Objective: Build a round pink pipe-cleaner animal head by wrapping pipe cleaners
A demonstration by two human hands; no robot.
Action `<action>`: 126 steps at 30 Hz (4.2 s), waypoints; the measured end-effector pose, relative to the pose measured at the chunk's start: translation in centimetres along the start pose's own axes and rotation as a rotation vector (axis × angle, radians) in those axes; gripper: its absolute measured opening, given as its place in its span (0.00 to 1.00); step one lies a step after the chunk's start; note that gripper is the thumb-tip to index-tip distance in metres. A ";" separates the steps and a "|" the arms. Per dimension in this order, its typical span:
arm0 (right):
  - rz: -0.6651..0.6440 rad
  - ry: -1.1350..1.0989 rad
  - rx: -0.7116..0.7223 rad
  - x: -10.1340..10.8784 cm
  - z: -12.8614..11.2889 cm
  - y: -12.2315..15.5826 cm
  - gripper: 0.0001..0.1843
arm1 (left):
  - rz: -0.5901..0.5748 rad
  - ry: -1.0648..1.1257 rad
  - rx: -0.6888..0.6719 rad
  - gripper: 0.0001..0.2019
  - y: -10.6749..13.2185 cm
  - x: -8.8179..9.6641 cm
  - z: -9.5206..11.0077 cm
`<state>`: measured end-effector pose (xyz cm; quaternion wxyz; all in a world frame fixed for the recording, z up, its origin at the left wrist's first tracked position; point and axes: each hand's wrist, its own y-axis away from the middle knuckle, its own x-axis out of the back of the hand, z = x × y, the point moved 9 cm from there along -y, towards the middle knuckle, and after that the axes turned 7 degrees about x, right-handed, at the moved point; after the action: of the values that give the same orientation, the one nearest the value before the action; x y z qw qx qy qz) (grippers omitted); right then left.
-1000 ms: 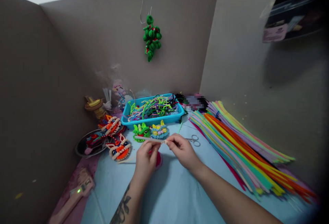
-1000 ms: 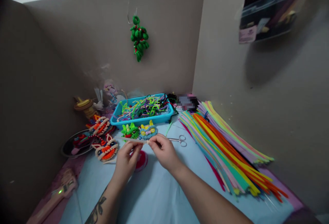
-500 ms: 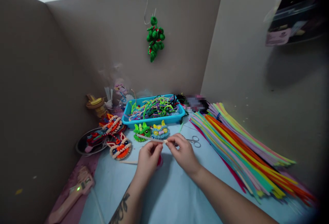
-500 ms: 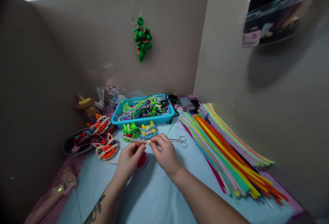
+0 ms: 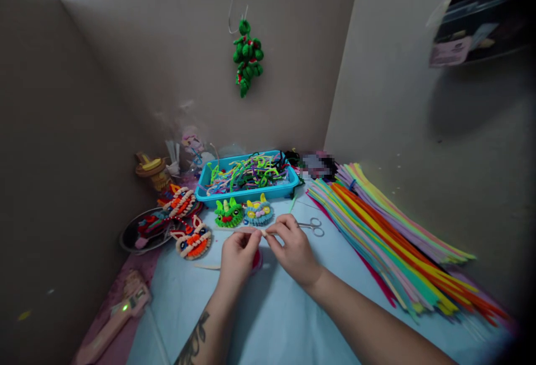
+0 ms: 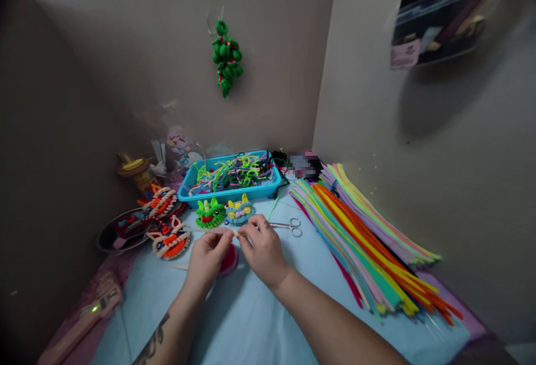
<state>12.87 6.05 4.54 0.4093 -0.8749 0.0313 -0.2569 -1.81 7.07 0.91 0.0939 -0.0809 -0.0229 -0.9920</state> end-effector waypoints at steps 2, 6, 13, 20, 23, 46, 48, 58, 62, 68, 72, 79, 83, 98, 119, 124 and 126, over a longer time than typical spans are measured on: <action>-0.020 -0.063 -0.022 -0.2 0.1 -0.1 0.04 | 0.016 -0.030 -0.039 0.14 0.0 0.1 0.2; -0.057 -0.193 -0.104 -0.3 0.6 -0.3 0.11 | 0.020 -0.096 -0.128 0.12 0.2 0.3 1.0; -0.151 -0.310 -0.142 -1.3 1.1 -0.5 0.08 | -0.039 -0.275 -0.327 0.08 0.8 -0.4 2.7; -0.143 -0.362 -0.227 -1.3 1.7 -0.6 0.08 | -0.020 -0.360 -0.415 0.06 1.2 -0.3 3.3; -0.099 -0.356 -0.276 -0.9 2.3 -0.5 0.10 | -0.017 -0.386 -0.413 0.06 1.2 -0.4 3.5; 0.026 -0.192 -0.200 0.4 1.5 -0.5 0.04 | -0.025 -0.129 -0.064 0.10 0.5 -0.4 1.3; 0.029 -0.203 -0.204 0.4 1.4 -0.4 0.04 | -0.021 -0.153 -0.066 0.11 0.5 -0.4 1.3; 0.007 -0.184 -0.113 -0.1 0.8 -0.2 0.08 | -0.002 -0.193 -0.179 0.12 0.6 0.1 2.3; -0.018 -0.227 -0.142 -0.3 1.0 -0.4 0.10 | 0.017 -0.215 -0.209 0.11 0.4 0.4 2.3; -0.101 -0.225 -0.135 -0.4 0.8 -0.8 0.12 | 0.024 -0.292 -0.311 0.11 0.5 0.4 3.1; -0.143 -0.208 -0.096 -0.4 0.5 -0.8 0.08 | 0.000 -0.346 -0.390 0.10 0.9 0.0 4.0; -0.242 -0.216 -0.114 -0.9 0.9 -0.5 0.07 | -0.051 -0.407 -0.456 0.08 1.3 -0.5 4.5; -0.298 -0.230 -0.093 -1.3 0.9 -0.5 0.04 | -0.090 -0.385 -0.500 0.08 1.8 -0.6 5.2; -0.309 -0.273 0.048 -0.8 -0.6 -0.9 0.08 | -0.118 -0.337 -0.462 0.08 1.7 -0.5 5.2; -0.325 -0.367 -0.232 -2.1 1.7 -0.4 0.09 | -0.070 -0.179 -0.200 0.09 0.3 0.4 2.8; -0.395 -0.557 -0.386 -2.7 2.7 -0.1 0.13 | -0.146 -0.259 -0.289 0.08 0.7 0.0 3.9; -0.434 -0.615 -0.421 -3.1 2.8 0.2 0.12 | -0.182 -0.300 -0.340 0.08 1.0 -0.4 4.4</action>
<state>11.60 8.72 1.59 0.1487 -0.9614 -0.2254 -0.0522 -0.59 6.46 5.24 -0.0153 -0.2395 0.1237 -0.9629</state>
